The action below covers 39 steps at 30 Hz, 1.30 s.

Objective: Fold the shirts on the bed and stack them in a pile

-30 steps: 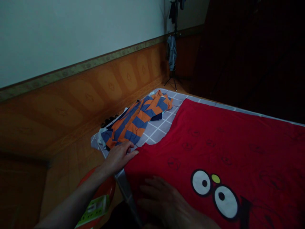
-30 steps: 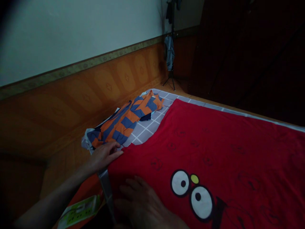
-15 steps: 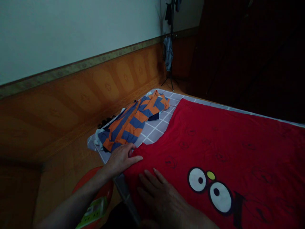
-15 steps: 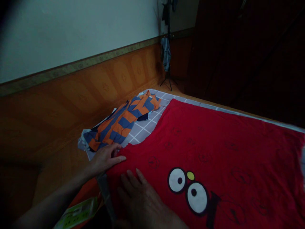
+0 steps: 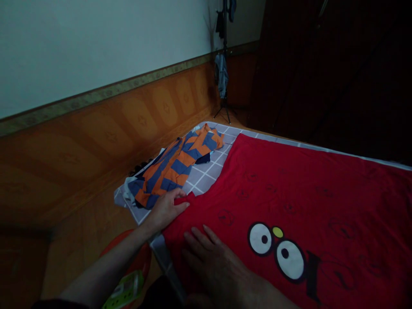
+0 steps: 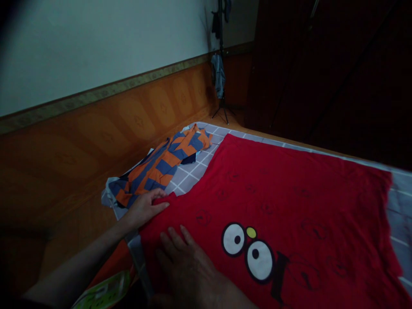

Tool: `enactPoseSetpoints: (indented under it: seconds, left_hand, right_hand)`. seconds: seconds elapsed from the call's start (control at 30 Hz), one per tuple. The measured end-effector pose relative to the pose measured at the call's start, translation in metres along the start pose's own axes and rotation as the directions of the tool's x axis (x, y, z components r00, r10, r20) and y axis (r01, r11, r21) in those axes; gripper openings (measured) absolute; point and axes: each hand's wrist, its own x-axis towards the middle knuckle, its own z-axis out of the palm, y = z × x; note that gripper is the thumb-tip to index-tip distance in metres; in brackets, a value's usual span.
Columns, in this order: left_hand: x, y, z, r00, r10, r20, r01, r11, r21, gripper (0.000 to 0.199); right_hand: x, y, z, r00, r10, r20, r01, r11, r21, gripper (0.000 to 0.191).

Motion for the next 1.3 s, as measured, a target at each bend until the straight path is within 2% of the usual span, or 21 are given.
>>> enactPoseSetpoints:
  seconds: [0.13,0.27,0.37,0.47,0.53,0.63,0.73,0.8,0.87,0.97,1.07,1.13,1.23,1.3]
  left_hand:
    - [-0.005,0.011,0.0,0.999,0.03,-0.033,-0.024,0.987,0.16,0.003]
    - [-0.015,0.024,-0.002,0.996,0.091,0.005,-0.089,0.966,0.243,0.006]
    - [-0.027,0.037,-0.005,0.967,0.2,0.159,-0.237,0.936,0.262,0.017]
    - [-0.04,0.049,-0.007,0.897,0.281,0.341,-0.367,0.903,0.221,0.034]
    - [-0.048,0.052,-0.009,0.867,0.3,0.397,-0.401,0.894,0.2,0.042]
    - [-0.058,0.049,-0.011,0.871,0.305,0.385,-0.4,0.896,0.193,0.051]
    - [-0.064,0.046,-0.012,0.882,0.309,0.357,-0.388,0.905,0.174,0.049]
    - [-0.064,0.047,-0.01,0.877,0.318,0.361,-0.388,0.911,0.139,0.043]
    - [-0.063,0.05,-0.008,0.877,0.323,0.356,-0.378,0.92,0.098,0.043]
    - [-0.062,0.052,-0.005,0.907,0.279,0.315,-0.326,0.939,0.108,0.039]
    - [-0.064,0.045,-0.003,0.93,0.193,0.314,-0.266,0.941,0.209,0.037]
    - [-0.067,0.037,-0.001,0.932,0.154,0.329,-0.249,0.93,0.27,0.039]
    - [-0.071,0.028,0.002,0.925,0.136,0.354,-0.253,0.917,0.308,0.029]
    - [-0.072,0.025,0.005,0.919,0.139,0.369,-0.263,0.914,0.309,0.023]
  right_hand:
    - [0.001,-0.001,-0.002,0.997,0.069,-0.046,-0.07,0.997,-0.038,0.073]
    - [0.003,0.002,0.002,0.996,0.086,-0.035,-0.088,0.995,-0.054,0.074]
    - [0.005,0.005,0.007,0.995,0.094,-0.033,-0.095,0.994,-0.052,0.077]
    - [0.003,0.01,0.011,0.996,0.073,-0.052,-0.075,0.996,-0.038,0.081]
    - [-0.001,0.013,0.012,0.997,0.066,-0.048,-0.067,0.998,-0.021,0.08]
    - [-0.007,0.013,0.006,0.993,0.107,-0.053,-0.107,0.994,0.002,0.076]
    - [-0.009,0.009,-0.004,0.973,0.177,-0.147,-0.171,0.984,0.049,0.062]
    - [-0.007,0.007,-0.01,0.94,0.241,-0.243,-0.212,0.967,0.139,0.057]
    - [-0.003,0.007,-0.014,0.886,0.339,-0.317,-0.248,0.923,0.294,0.052]
    - [0.001,0.011,-0.018,0.832,0.448,-0.328,-0.244,0.826,0.507,0.042]
    - [0.002,0.016,-0.018,0.836,0.46,-0.299,-0.244,0.8,0.548,0.036]
    - [0.002,0.02,-0.016,0.85,0.452,-0.27,-0.275,0.819,0.504,0.043]
    - [0.001,0.021,-0.013,0.879,0.41,-0.243,-0.293,0.866,0.404,0.058]
    - [0.002,0.02,-0.013,0.894,0.389,-0.22,-0.299,0.887,0.353,0.061]
